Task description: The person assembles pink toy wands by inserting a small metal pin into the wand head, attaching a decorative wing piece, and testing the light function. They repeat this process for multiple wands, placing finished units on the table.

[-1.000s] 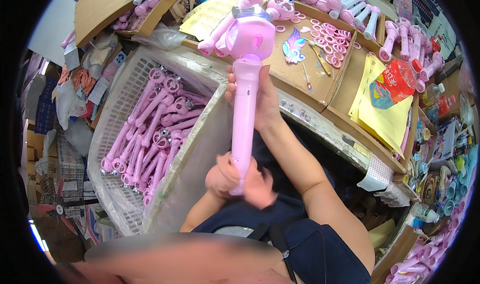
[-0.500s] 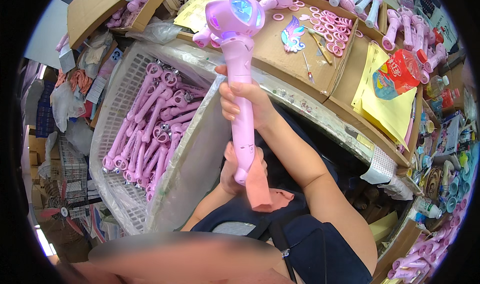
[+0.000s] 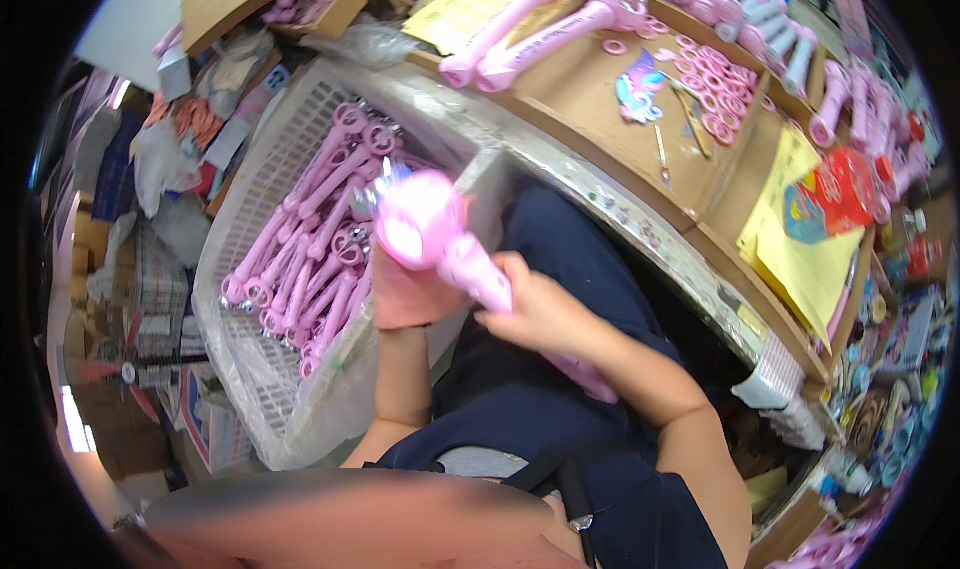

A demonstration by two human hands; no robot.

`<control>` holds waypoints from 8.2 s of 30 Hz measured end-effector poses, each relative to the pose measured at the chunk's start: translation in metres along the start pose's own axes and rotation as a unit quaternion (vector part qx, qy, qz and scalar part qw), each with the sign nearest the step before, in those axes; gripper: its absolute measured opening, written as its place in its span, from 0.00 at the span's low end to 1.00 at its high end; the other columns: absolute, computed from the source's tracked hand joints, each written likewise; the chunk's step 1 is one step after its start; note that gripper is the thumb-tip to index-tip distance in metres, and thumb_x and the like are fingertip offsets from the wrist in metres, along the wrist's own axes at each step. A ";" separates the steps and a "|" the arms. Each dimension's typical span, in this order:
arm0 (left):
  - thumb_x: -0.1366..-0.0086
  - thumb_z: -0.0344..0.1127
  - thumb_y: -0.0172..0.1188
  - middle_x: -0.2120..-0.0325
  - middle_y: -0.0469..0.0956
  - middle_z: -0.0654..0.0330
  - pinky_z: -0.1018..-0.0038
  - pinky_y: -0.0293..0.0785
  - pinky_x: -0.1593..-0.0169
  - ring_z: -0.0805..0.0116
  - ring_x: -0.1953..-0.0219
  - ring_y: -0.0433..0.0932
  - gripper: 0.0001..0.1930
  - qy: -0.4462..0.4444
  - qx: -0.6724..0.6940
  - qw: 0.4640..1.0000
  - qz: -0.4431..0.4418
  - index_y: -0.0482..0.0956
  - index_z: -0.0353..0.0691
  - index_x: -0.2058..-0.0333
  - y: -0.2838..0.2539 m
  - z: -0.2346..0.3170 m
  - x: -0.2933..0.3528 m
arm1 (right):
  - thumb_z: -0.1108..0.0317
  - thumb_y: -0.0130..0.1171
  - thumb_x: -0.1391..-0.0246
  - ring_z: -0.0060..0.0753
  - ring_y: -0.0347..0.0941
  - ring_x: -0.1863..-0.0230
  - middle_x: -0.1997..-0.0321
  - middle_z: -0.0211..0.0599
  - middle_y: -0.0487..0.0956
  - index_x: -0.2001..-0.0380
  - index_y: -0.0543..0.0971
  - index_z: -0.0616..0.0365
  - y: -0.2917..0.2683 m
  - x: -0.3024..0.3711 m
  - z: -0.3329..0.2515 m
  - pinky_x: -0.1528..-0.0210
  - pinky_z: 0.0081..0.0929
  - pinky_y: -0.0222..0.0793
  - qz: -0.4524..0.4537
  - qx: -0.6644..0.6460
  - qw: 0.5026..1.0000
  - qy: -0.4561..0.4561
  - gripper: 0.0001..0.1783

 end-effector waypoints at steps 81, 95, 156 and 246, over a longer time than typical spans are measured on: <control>0.40 0.37 0.66 0.74 0.76 0.53 0.73 0.73 0.71 0.57 0.75 0.79 0.21 0.229 -0.733 0.622 0.154 0.74 0.33 0.51 0.088 -0.013 0.021 | 0.59 0.60 0.43 0.37 0.69 0.41 0.42 0.48 0.73 0.54 0.80 0.62 -0.112 0.002 -0.050 0.37 0.35 0.59 0.167 -0.103 0.913 -0.358 0.19; 0.46 0.27 0.69 0.58 0.77 0.61 0.75 0.77 0.54 0.70 0.57 0.78 0.27 -0.052 -0.450 0.877 0.158 0.72 0.38 0.46 0.018 -0.061 0.016 | 0.68 0.58 0.43 0.45 0.74 0.44 0.54 0.43 0.84 0.63 0.85 0.60 -0.088 0.010 -0.073 0.35 0.43 0.60 -0.075 -0.117 0.903 -0.408 0.10; 0.26 0.53 0.38 0.58 0.77 0.63 0.76 0.63 0.50 0.73 0.58 0.73 0.25 0.255 -0.652 0.696 0.160 0.69 0.36 0.50 0.019 0.006 0.002 | 0.51 0.48 0.31 0.18 0.71 0.77 0.72 0.30 0.76 0.50 0.72 0.62 -0.008 -0.042 0.006 0.74 0.20 0.69 0.124 -0.215 0.968 -0.041 0.22; 0.37 0.71 0.40 0.72 0.76 0.51 0.66 0.69 0.72 0.62 0.76 0.73 0.42 0.187 -0.545 0.810 0.108 0.71 0.28 0.55 0.013 -0.007 0.002 | 0.58 0.73 0.61 0.43 0.79 0.72 0.69 0.44 0.80 0.57 0.76 0.65 0.028 0.035 0.047 0.70 0.32 0.76 0.235 0.206 0.923 -0.226 0.30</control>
Point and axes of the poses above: each hand's wrist, its own x-axis away from the middle knuckle, its own y-axis out of the palm, z = x × y, the point moved 7 cm from there along -x, towards the middle knuckle
